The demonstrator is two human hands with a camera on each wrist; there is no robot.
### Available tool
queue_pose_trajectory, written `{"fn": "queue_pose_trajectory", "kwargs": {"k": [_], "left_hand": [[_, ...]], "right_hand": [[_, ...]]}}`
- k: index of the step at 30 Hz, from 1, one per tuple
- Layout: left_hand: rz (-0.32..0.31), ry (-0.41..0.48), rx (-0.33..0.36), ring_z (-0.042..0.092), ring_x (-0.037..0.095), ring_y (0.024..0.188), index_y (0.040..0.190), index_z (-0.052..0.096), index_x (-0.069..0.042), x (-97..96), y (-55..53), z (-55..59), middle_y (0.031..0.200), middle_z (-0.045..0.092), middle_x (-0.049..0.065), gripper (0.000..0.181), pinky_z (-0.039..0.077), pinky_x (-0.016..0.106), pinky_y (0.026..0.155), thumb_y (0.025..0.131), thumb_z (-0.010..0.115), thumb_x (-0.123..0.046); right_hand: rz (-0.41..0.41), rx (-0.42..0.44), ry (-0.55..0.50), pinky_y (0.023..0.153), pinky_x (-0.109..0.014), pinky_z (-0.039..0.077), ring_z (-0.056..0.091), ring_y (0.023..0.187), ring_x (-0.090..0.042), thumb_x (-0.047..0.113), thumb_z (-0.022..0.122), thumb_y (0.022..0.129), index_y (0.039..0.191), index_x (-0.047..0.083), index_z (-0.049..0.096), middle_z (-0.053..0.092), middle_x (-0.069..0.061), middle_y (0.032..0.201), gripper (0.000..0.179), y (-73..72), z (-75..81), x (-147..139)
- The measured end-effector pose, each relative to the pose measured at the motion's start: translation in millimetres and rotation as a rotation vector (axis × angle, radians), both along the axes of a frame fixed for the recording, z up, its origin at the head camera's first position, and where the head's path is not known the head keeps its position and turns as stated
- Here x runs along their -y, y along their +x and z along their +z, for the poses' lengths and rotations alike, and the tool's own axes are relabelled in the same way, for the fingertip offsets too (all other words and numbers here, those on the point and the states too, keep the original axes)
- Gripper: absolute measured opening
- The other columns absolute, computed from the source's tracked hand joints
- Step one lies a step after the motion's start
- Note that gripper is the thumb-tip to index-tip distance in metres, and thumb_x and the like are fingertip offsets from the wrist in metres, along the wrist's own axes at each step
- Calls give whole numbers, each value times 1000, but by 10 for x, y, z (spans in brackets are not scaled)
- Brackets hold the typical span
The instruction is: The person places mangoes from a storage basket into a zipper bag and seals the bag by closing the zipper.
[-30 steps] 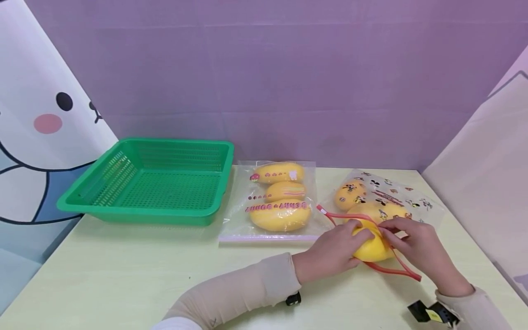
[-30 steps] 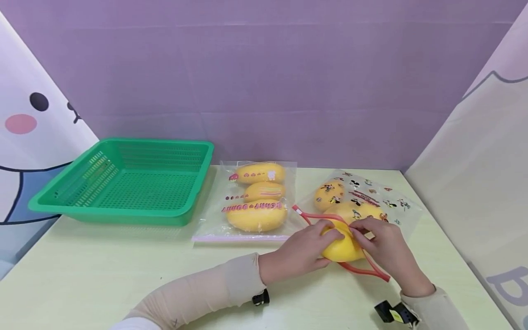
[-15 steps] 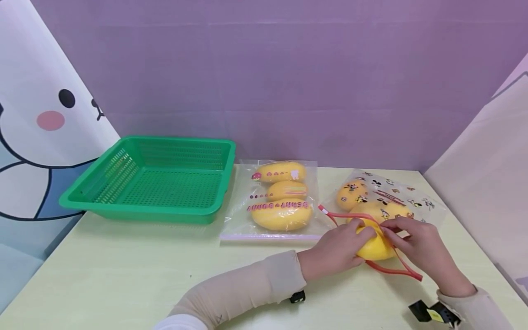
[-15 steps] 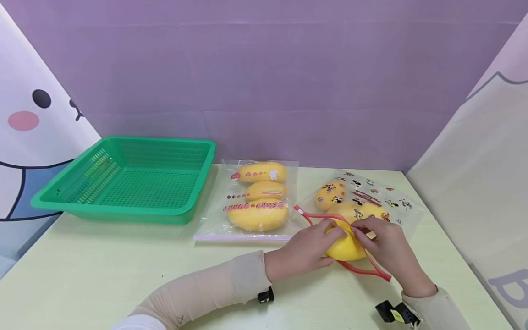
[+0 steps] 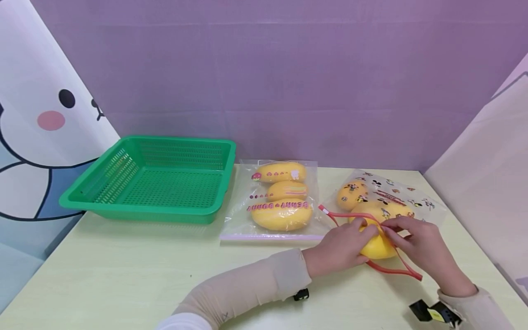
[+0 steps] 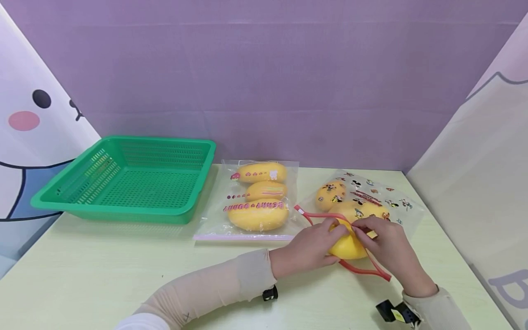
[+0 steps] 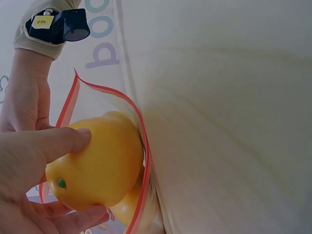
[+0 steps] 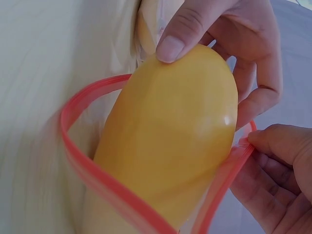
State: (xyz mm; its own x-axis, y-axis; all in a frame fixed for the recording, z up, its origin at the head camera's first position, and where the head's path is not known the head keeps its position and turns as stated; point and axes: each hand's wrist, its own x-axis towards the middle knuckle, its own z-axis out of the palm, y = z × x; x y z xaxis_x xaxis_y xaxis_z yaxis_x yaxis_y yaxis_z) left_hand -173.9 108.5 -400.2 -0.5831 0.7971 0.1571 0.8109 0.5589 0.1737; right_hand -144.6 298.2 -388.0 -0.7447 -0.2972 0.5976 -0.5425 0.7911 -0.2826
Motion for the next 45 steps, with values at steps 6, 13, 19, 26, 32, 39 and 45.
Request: {"fn": "queue_pose_trajectory", "kwargs": {"k": [6,13,19,26,32,39,45], "left_hand": [[3,-29,-27,49,4,74,129,42,-24,-56,-7,-12,118,47,-2,57,42,13,58,82,71,-39],[34,-72,-27,47,4,69,130,40,-26,-116,0,-3,117,46,-3,60,39,12,50,81,71,-41],[59,-88,-22,47,4,66,129,39,-25,-152,-5,-1,114,48,-4,60,37,12,46,81,71,-41],[108,-156,-13,48,3,66,133,37,-26,-221,7,-12,114,48,-6,64,39,12,46,81,69,-45],[135,-193,-3,47,3,65,136,38,-23,-251,-3,-17,114,49,-7,66,40,11,47,82,66,-49],[132,-190,-4,48,3,66,135,41,-20,-275,-43,-25,111,52,-7,65,44,11,52,83,65,-51],[152,-186,33,49,2,72,135,43,-21,-302,-58,-23,112,52,-8,63,46,12,58,83,63,-51]], "right_hand": [[2,3,-5,51,-7,45,58,66,0,-14,78,60,81,7,70,67,-1,75,31,4,11,6],[-5,5,-7,51,-7,45,58,67,0,-14,79,60,82,7,70,67,-2,76,31,4,13,7],[-2,-3,-10,51,-7,45,59,67,-1,-14,79,58,82,7,71,68,-2,76,32,1,10,-2],[-21,-7,-12,51,-7,45,58,65,0,-13,79,59,81,7,70,67,-2,76,31,4,13,-13],[-16,-4,-20,50,-7,45,58,65,2,-14,78,60,81,8,70,67,-3,75,31,3,6,-18],[-17,-6,-15,50,-7,45,57,64,3,-13,78,60,80,8,70,67,-2,74,31,2,16,-15],[-9,-2,-24,50,-8,45,56,64,4,-13,78,60,81,8,70,66,-1,74,31,2,18,-13]]}}
